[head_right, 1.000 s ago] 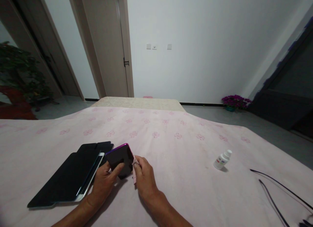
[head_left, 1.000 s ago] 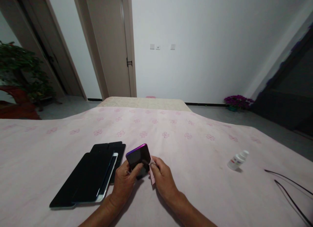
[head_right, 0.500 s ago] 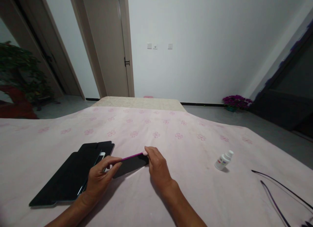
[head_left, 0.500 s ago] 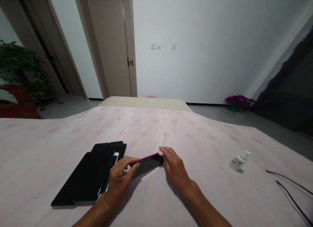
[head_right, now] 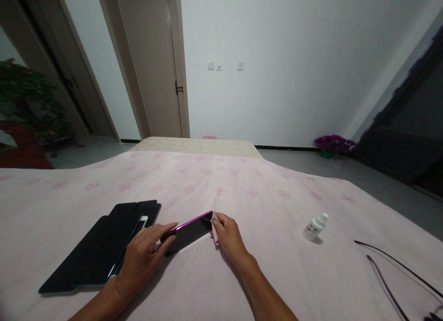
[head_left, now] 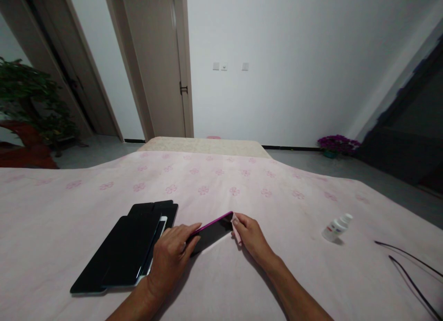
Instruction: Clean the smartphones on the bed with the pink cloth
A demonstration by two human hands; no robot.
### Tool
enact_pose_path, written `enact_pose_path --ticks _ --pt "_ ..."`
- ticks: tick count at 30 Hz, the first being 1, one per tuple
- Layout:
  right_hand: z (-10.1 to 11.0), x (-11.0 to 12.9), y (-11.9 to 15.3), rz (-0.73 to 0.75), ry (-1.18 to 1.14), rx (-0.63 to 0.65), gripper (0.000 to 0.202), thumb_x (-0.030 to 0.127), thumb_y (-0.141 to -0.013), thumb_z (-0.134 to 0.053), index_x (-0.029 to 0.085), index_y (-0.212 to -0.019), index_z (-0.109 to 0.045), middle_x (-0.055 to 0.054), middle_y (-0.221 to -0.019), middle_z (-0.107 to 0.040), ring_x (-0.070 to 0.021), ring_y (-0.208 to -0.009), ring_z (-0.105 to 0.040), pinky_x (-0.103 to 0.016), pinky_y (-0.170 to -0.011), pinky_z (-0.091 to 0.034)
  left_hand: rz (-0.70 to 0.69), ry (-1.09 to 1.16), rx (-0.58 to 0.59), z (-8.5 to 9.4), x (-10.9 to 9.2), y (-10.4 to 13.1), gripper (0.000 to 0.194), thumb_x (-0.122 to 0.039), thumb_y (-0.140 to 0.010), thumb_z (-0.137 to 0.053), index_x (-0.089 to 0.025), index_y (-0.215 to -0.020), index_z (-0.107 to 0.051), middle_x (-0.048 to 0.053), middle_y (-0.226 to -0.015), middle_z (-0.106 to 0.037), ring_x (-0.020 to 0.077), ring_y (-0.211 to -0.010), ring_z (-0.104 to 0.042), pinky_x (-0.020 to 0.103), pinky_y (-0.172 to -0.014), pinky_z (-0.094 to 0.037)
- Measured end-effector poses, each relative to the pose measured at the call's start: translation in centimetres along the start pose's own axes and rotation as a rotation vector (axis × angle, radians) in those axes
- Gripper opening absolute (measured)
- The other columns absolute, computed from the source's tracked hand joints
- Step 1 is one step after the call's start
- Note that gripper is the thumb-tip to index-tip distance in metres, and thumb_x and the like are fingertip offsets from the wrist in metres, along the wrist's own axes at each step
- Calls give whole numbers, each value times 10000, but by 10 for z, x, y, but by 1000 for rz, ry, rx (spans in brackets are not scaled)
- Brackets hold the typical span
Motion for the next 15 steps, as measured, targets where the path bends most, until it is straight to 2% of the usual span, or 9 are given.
enact_pose_path --ticks 3,7,9,11,13,15 --pt "-1 -4 1 -14 20 16 317 429 -873 -524 142 -809 -645 27 -540 -554 -81 -387 -419 -193 -377 -323 -23 -49 44 -3 -4 -1 216 -244 -968 -562 -235 -1166 -646 42 -952 -727 206 -817 -674 334 -727 -474" --pt "1 -2 3 13 81 -20 325 377 -906 -494 135 -1002 -688 22 -564 -570 -108 -416 -468 -205 -380 -356 -32 -150 95 -6 -7 -4 235 -253 -975 -537 -229 -1191 -626 47 -936 -721 216 -774 -661 342 -683 -452" --pt "2 14 6 120 147 -52 335 355 -928 -489 147 -1083 -702 -12 -634 -633 -150 -535 -577 -237 -476 -464 -35 -173 107 -7 -10 -5 254 -255 -975 -525 -223 -1214 -607 56 -952 -724 224 -781 -664 347 -685 -456" --pt "0 39 12 277 232 -82 315 322 -943 -497 165 -1109 -713 -69 -832 -719 -201 -772 -668 -300 -688 -552 -33 -169 114 -9 -15 -7 297 -242 -970 -512 -214 -1259 -573 72 -987 -725 235 -811 -671 360 -711 -473" --pt "-7 64 21 420 304 -76 288 282 -952 -504 186 -1127 -712 -98 -1044 -729 -226 -965 -671 -353 -869 -540 -31 -154 116 -10 -22 -8 370 -217 -954 -504 -201 -1323 -520 91 -1033 -718 252 -852 -672 379 -740 -488" --pt "-18 84 30 517 351 -46 288 246 -967 -492 207 -1168 -694 -95 -1098 -718 -215 -1000 -668 -350 -901 -535 -29 -159 94 -9 -28 -8 462 -202 -930 -516 -193 -1388 -454 108 -1092 -702 275 -911 -663 407 -782 -494"
Point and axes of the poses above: each hand's wrist, its own y-axis away from the middle knuckle, its own z-axis out of the back of the hand, x = y × z, the point moved 10 cm from there along -y, towards the middle knuckle
